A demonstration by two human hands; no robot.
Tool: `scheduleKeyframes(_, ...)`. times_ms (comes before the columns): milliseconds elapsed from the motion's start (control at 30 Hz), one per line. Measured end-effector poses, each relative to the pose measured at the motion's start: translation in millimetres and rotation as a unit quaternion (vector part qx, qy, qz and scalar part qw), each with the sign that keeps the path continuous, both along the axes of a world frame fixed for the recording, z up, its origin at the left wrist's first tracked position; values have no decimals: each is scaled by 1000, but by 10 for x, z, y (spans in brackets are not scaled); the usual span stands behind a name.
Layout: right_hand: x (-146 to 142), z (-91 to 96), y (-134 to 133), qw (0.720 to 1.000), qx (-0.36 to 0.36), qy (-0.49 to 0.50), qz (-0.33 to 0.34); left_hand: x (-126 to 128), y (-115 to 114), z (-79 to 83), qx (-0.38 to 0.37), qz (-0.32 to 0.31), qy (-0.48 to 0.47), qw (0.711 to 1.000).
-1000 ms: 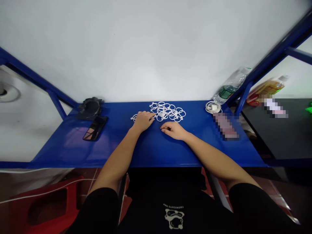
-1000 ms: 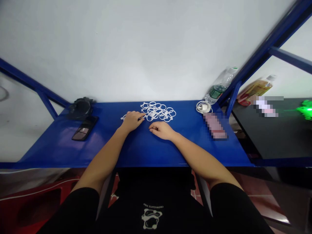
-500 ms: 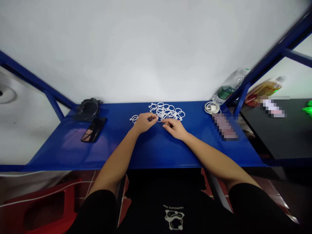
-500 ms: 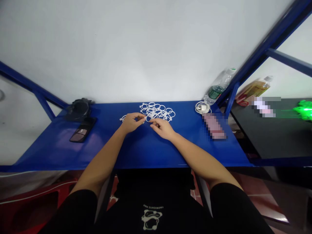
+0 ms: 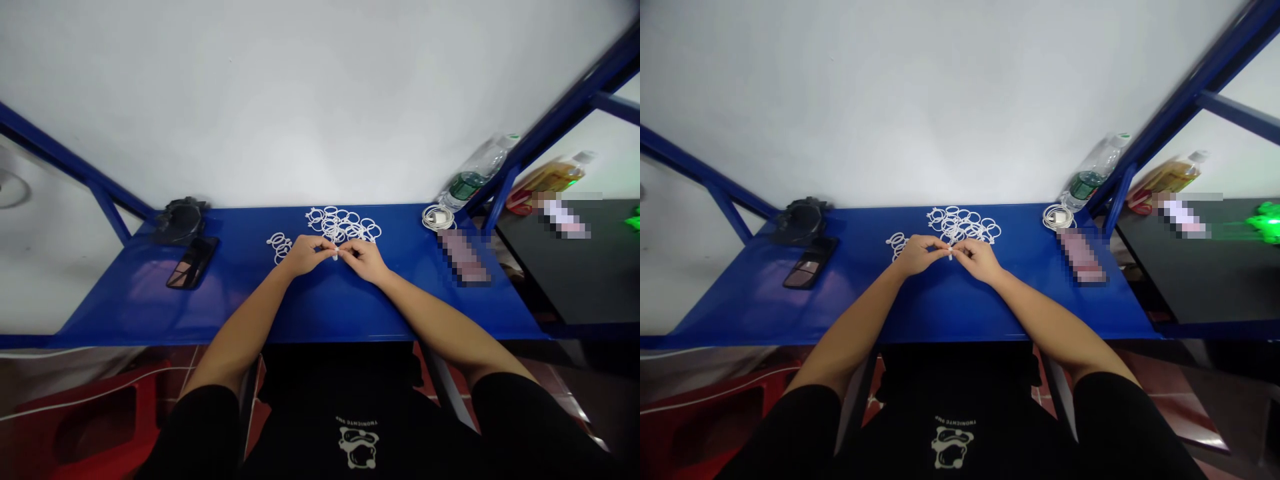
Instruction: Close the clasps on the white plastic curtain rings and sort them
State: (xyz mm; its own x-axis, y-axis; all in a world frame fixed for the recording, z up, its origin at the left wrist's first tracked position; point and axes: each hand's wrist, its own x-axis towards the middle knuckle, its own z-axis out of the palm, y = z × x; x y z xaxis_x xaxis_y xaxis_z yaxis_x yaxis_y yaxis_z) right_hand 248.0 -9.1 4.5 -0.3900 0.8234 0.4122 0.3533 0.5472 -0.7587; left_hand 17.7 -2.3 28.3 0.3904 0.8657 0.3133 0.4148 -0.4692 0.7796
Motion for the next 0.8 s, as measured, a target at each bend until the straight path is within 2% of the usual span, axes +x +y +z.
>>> scheduleKeyframes(167,-3,-16,-12,999,-31,21,5,1,-19,37,-14,-13,-1,1000)
scheduleKeyframes(367,-2,-64,29,993,-107,41,23,13,-20,31,-39,-32,-9,999)
scheduleKeyframes(467,-4,-93,76,992,-113,42,25,-37,15,51,-13,-24,-6,1000)
scheduleKeyframes(533,5,-106,104,996,-82,24,17,-133,52,91,50,18,-1,999)
scheduleKeyframes(633,34,-102,121,999,-25,-36,17,-344,113,160,138,126,15,982)
scheduleKeyframes(700,47,-79,119,996,-12,-86,32,-481,155,179,136,178,50,973)
scheduleKeyframes(800,30,-31,128,986,0,-162,42,-606,220,141,95,203,146,964)
